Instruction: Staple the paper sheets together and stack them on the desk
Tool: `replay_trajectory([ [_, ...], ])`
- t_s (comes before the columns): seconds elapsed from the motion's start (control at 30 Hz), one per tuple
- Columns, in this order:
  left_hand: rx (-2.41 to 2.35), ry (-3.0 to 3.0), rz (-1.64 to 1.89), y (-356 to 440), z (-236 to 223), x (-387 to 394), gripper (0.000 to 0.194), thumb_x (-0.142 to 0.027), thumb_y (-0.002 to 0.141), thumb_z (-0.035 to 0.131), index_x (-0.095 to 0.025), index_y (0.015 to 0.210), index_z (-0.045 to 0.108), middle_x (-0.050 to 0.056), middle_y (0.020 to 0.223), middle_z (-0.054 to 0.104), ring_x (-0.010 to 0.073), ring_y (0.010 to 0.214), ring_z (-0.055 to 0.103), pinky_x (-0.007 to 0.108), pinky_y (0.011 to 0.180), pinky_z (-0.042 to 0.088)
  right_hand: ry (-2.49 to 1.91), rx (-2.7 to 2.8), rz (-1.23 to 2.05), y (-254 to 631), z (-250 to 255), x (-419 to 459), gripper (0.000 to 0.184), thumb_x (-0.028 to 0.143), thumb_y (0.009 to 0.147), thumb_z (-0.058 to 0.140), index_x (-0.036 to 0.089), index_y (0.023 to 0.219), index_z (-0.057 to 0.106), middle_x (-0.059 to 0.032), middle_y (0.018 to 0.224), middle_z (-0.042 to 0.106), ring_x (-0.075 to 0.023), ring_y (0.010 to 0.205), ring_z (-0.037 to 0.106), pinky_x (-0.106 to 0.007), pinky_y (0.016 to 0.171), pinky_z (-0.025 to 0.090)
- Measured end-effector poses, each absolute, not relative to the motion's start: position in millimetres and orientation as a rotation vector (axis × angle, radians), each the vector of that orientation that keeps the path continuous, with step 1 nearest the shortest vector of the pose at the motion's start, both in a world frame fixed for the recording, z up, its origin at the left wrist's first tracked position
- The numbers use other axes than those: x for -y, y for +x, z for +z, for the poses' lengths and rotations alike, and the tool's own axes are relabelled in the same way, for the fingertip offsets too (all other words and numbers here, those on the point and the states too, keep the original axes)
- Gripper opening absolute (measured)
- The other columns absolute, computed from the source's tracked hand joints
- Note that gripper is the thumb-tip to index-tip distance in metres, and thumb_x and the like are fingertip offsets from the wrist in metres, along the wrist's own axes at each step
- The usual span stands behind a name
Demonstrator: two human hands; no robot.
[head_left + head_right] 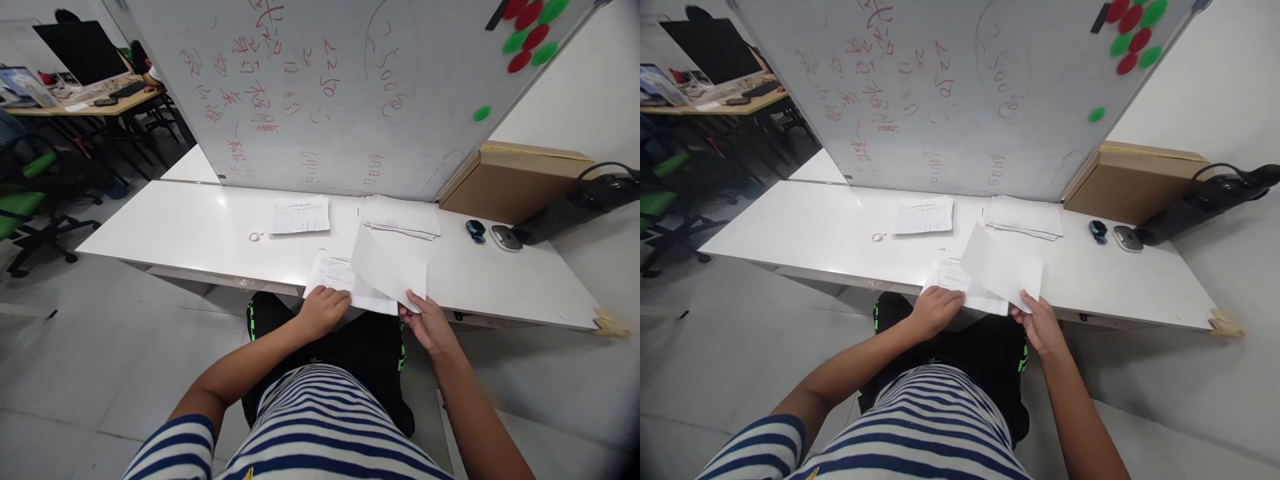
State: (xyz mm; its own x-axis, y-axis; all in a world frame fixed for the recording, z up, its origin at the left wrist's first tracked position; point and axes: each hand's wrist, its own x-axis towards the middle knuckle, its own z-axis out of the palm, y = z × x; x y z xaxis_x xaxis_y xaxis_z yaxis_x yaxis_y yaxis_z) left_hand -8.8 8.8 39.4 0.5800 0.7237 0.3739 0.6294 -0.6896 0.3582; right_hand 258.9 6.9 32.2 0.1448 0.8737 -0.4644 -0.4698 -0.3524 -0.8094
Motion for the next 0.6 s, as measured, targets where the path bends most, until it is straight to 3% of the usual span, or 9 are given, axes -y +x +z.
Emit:
replay_trajectory([
  [0.23,-1.089,2.702,0.649,15,9,3,0.029,-0.020,0.100,0.038,-0.022,0.103,0.067,0.008,0.106,0.072,0.0200,0.091,0.064,0.035,0.075,0.042,-1.480,0.554,1.442,268,7,26,0.036,0.042,0.064,0.085,0.016,0.076,0.063,0.0018,0.057,0.059,-0.0094,0.045,0.050,-0.018,0.033,0.033],
  [0.33,-1.064,2.734,0.634,18,4,2,0.027,-0.019,0.100,0.039,-0.021,0.105,0.066,0.008,0.103,0.072,0.0206,0.092,0.063,0.036,0.075,0.040,-1.547,0.554,1.465,269,0,33,0.034,0.039,0.068,0.083,0.016,0.086,0.068,-0.0013,0.068,0.067,-0.0121,0.052,0.057,-0.020,0.038,0.042],
  [0.47,-1.048,2.687,0.688,24,-1,-1,0.024,-0.022,0.100,0.042,-0.022,0.104,0.066,0.006,0.104,0.073,0.0221,0.094,0.063,0.038,0.079,0.039,-1.552,0.503,1.528,268,-4,35,0.041,0.029,0.069,0.082,0.018,0.105,0.067,-0.0055,0.092,0.075,-0.0183,0.069,0.069,-0.027,0.058,0.057],
  [0.6,-1.021,2.553,0.736,26,-4,-1,0.020,-0.037,0.097,0.051,-0.026,0.104,0.067,0.006,0.111,0.072,0.0242,0.106,0.062,0.045,0.102,0.034,-1.435,0.464,1.613,264,-6,33,0.044,0.024,0.066,0.083,0.018,0.107,0.067,-0.0073,0.101,0.075,-0.0221,0.083,0.072,-0.032,0.072,0.060],
])
